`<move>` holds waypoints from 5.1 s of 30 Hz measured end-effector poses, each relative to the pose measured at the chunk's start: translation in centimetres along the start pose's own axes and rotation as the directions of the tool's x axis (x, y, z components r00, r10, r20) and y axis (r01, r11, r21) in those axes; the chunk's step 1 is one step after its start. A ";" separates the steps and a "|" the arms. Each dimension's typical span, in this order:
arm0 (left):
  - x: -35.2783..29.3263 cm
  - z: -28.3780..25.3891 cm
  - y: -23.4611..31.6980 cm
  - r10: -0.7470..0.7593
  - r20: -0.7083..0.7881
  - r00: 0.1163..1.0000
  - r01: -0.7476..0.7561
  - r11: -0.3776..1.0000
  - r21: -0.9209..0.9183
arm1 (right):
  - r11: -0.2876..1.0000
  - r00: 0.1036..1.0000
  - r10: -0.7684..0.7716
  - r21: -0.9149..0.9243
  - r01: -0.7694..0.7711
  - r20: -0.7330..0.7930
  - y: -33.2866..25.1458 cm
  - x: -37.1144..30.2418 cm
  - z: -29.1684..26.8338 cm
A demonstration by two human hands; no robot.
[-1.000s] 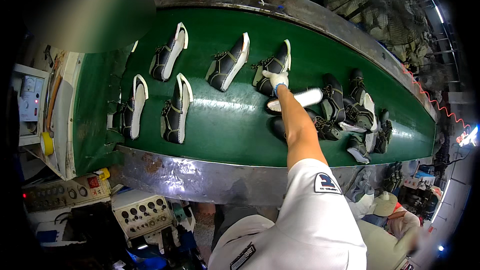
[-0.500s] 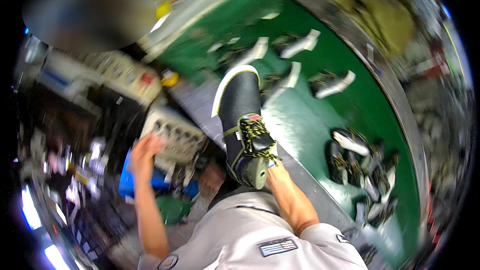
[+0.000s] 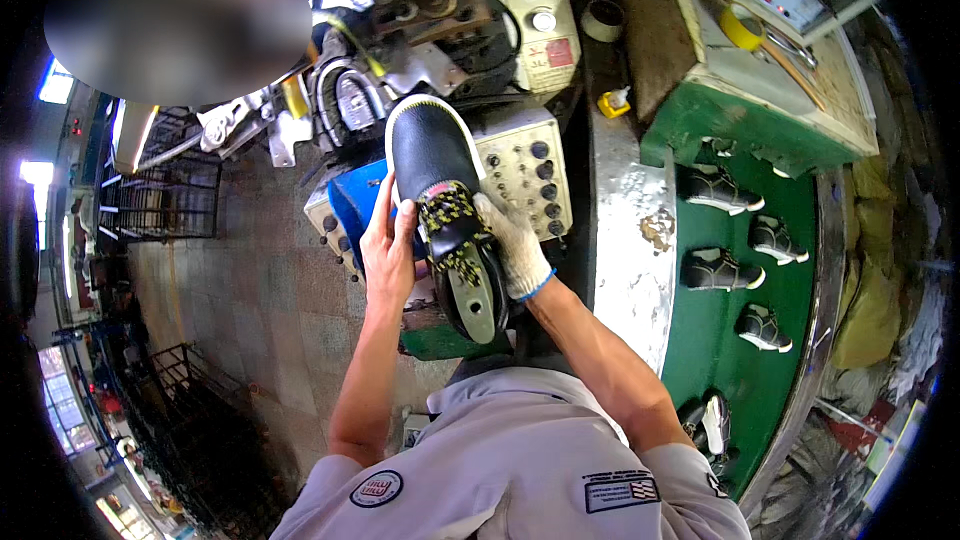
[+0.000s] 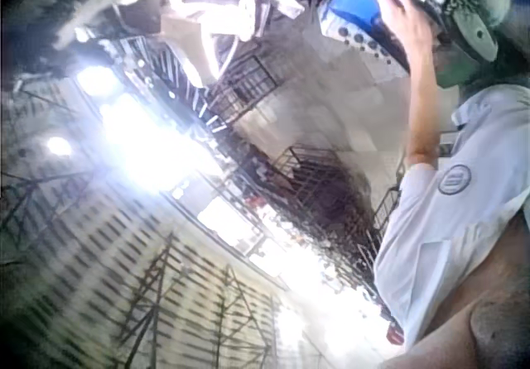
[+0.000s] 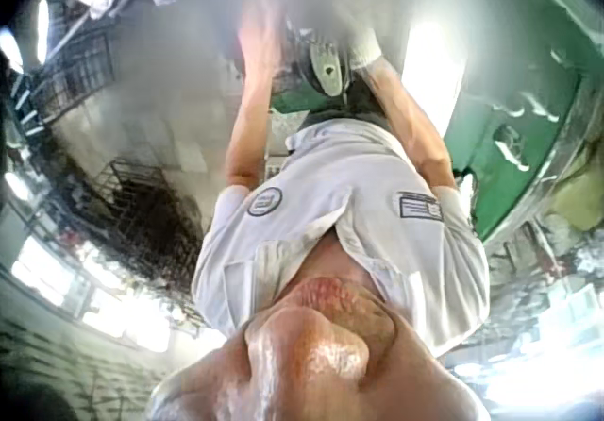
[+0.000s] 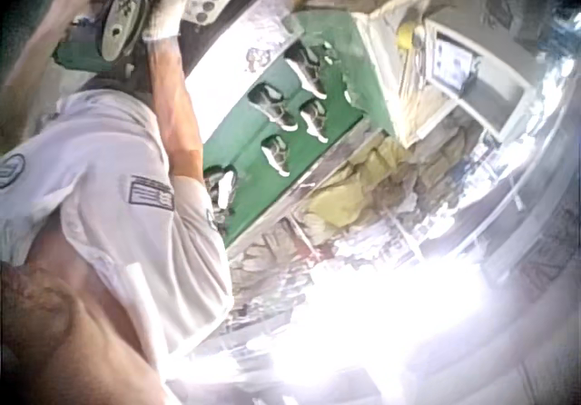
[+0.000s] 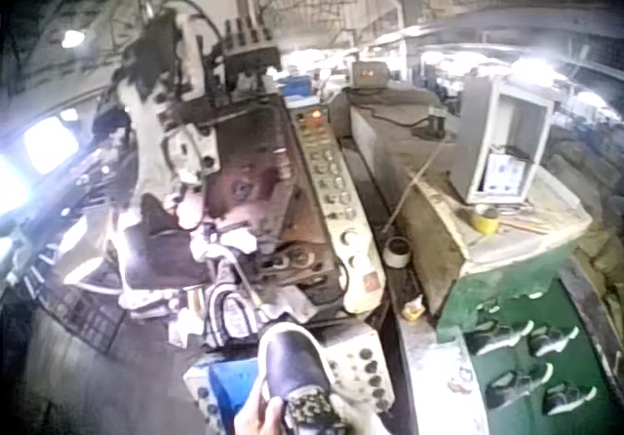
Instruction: The person takes a shoe from a conveyor belt, places it onto a lasting machine, operates the machine to stretch and attach the upper material, and then returns the shoe to the belt.
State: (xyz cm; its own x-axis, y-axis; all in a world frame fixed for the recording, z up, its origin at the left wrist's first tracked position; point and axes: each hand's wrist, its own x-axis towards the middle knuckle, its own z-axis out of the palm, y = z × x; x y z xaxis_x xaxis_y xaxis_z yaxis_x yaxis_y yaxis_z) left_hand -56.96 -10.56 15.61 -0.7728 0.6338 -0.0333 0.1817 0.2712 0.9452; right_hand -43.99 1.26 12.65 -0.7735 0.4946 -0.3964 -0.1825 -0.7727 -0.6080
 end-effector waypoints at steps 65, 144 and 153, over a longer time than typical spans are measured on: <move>9.2 -4.4 -9.5 -0.271 0.035 0.962 0.233 0.747 -0.623 | 0.872 0.954 -0.290 -0.432 0.232 -0.074 4.8 13.7 7.4; 1.9 -7.8 3.0 -0.178 0.111 0.978 0.208 0.897 -0.390 | 0.994 0.993 -0.002 0.108 -0.011 0.122 -2.7 -3.7 1.1; 8.3 -9.9 -2.6 -0.274 -0.080 0.958 0.183 0.807 -0.561 | 0.998 0.995 0.059 -0.028 -0.057 0.080 2.3 5.5 7.5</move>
State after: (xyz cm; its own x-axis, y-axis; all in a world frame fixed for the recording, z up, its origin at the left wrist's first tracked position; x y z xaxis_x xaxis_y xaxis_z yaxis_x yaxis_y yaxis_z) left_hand -69.84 -13.19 16.05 -0.8392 0.4750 -0.2646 -0.3365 -0.0715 0.9389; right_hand -53.24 -0.81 14.22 -0.8289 0.4150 -0.3752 -0.1213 -0.7879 -0.6037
